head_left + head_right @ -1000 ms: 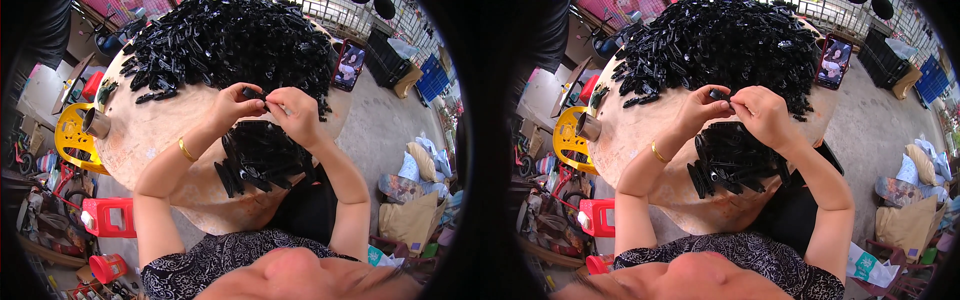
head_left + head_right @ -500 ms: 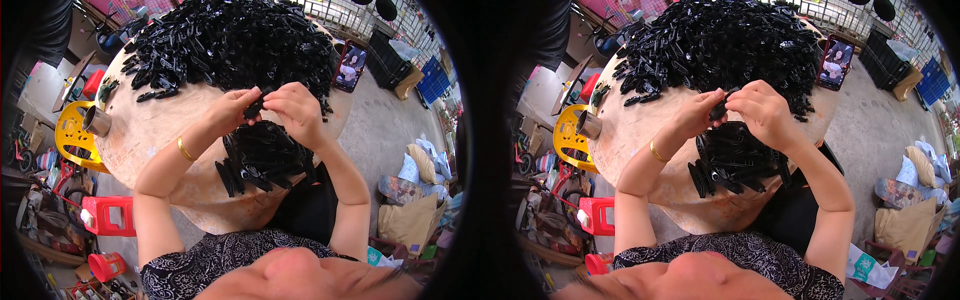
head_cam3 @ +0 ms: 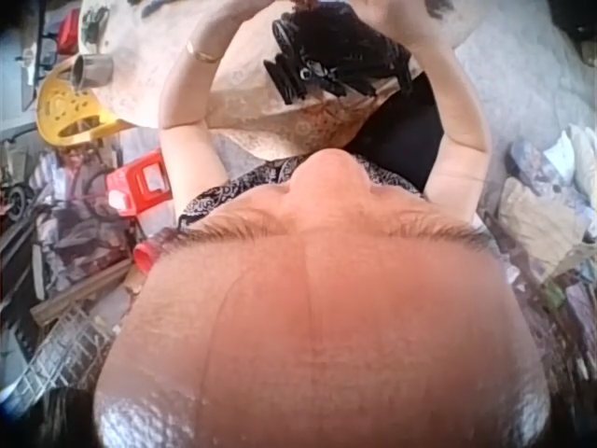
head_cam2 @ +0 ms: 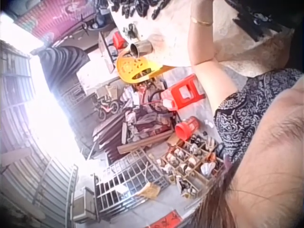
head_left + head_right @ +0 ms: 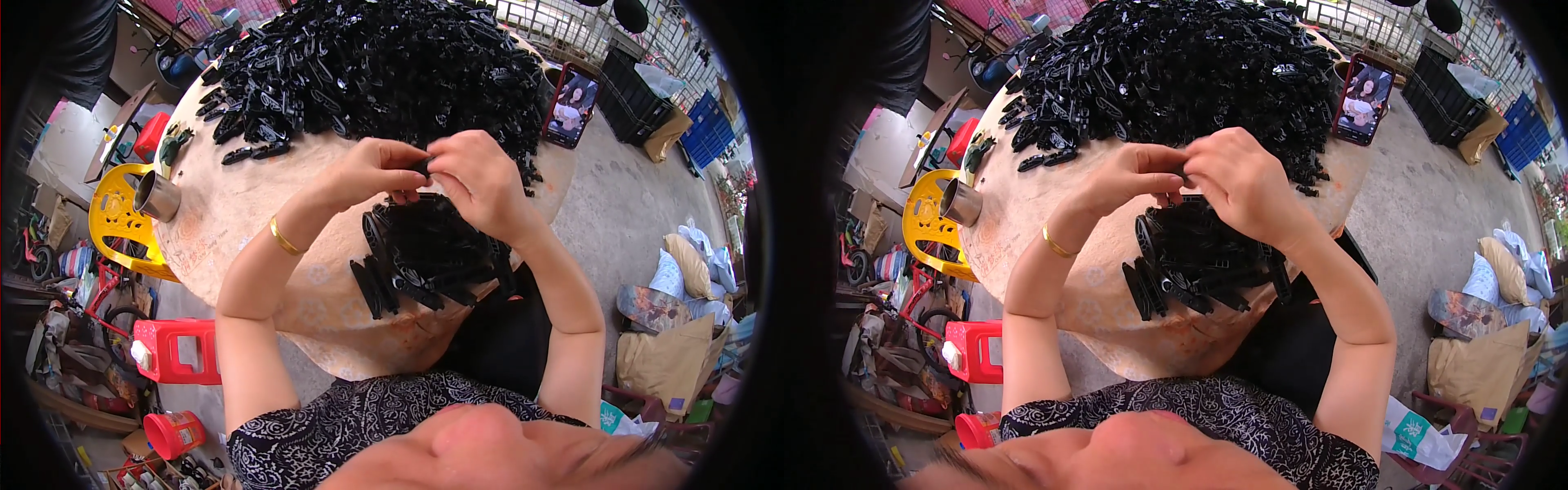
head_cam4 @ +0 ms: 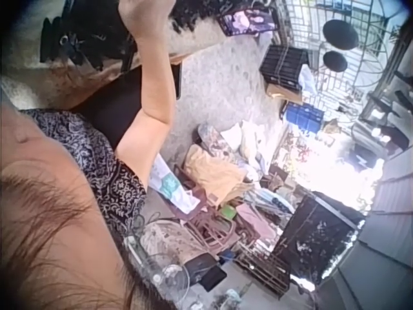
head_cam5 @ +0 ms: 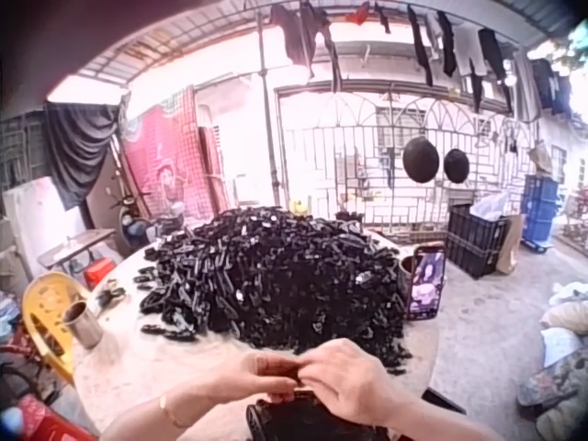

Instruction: The person assembles plastic components by hand, picking pieces from a pile on the table, snapping them together, and placing the assembled parts into a separate pile.

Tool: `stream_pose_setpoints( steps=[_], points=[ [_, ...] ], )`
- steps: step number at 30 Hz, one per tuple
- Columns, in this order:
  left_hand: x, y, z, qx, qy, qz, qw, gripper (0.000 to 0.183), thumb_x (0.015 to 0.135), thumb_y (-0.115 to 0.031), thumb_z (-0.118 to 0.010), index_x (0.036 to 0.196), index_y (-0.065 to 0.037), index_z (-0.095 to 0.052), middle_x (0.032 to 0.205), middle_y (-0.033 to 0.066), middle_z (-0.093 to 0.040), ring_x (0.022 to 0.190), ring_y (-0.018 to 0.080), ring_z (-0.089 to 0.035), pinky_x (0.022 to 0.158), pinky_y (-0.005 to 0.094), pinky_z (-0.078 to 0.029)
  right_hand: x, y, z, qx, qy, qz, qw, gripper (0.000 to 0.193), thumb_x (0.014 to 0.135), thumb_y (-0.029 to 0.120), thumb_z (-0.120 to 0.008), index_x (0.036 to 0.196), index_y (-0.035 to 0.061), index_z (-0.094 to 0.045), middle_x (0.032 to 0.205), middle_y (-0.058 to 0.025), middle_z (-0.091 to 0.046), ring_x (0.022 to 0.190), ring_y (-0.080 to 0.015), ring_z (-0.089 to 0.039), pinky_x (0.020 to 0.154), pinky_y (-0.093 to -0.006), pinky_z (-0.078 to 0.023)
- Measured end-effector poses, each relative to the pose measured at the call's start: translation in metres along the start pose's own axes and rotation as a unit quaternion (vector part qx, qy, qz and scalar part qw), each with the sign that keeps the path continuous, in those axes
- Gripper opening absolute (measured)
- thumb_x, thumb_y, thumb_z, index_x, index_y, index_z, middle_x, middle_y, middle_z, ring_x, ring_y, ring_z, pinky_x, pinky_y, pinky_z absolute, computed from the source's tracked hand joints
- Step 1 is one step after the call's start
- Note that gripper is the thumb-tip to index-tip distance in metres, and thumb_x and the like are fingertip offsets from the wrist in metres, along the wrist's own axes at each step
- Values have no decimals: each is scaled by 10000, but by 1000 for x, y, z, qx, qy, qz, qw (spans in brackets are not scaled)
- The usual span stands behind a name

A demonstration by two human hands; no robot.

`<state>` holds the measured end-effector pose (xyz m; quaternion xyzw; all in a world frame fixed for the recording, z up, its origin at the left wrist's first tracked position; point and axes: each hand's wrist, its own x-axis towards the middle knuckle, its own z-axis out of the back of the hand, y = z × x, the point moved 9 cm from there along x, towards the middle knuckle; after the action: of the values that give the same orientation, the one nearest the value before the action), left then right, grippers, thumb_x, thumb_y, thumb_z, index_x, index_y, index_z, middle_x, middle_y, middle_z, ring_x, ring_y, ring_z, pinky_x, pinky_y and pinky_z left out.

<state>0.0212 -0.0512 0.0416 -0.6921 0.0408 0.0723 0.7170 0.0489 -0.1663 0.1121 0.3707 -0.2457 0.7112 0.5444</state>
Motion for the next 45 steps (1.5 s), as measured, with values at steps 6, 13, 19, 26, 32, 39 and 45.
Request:
stream_pose_setpoints(
  steps=[6,13,19,26,32,39,45],
  points=[
    [-15,-40,3,342,-164,-188,906,308,744,-71,-665,1045,-8,-645,905,144,-681,773,219,-669,678,301,-512,-14,-53,-21,200,65,-317,925,284,730,144,-732,962,0,-651,827,-125,-668,700,-202,-649,660,-283,-517],
    [-24,-49,-11,380,-80,-191,901,345,749,-56,-655,1093,-38,-635,876,95,-678,751,131,-625,687,274,-497,-34,-82,-58,445,163,-411,779,282,884,139,-606,1141,27,-573,889,-17,-645,757,-82,-594,697,-226,-495],
    [-39,-49,-62,453,40,-286,843,326,756,-173,-719,1059,-77,-650,880,111,-659,808,258,-625,719,343,-501,-33,-89,-70,38,142,-229,962,230,822,258,-630,991,105,-667,803,-103,-633,716,-262,-631,609,-357,-497],
    [-7,-18,88,586,-318,-155,729,226,754,-15,-605,964,-63,-671,923,108,-604,915,278,-565,758,339,-501,-40,-81,-89,-62,190,-212,957,77,755,120,-595,777,54,-562,799,-107,-601,740,-292,-618,643,-400,-501],
    [-1,5,119,685,-272,-232,635,271,726,4,-554,967,-69,-655,934,78,-557,899,261,-547,749,342,-501,-44,-88,-67,69,111,-299,945,185,779,84,-578,944,7,-605,876,-144,-612,808,-294,-610,715,-365,-497],
    [-9,-17,110,472,-313,-222,794,230,756,-83,-691,953,-23,-587,921,62,-633,880,186,-597,760,286,-495,-44,-85,-61,235,86,-360,899,198,784,81,-649,943,-25,-598,814,-105,-615,712,-206,-601,664,-292,-489],
    [20,15,78,-72,-191,-125,971,256,905,-192,-596,1041,9,-515,890,75,-608,811,150,-620,728,276,-542,-34,-70,-37,213,44,-362,906,182,741,65,-699,883,-3,-609,750,-81,-610,638,-161,-585,602,-269,-481]
  ],
)
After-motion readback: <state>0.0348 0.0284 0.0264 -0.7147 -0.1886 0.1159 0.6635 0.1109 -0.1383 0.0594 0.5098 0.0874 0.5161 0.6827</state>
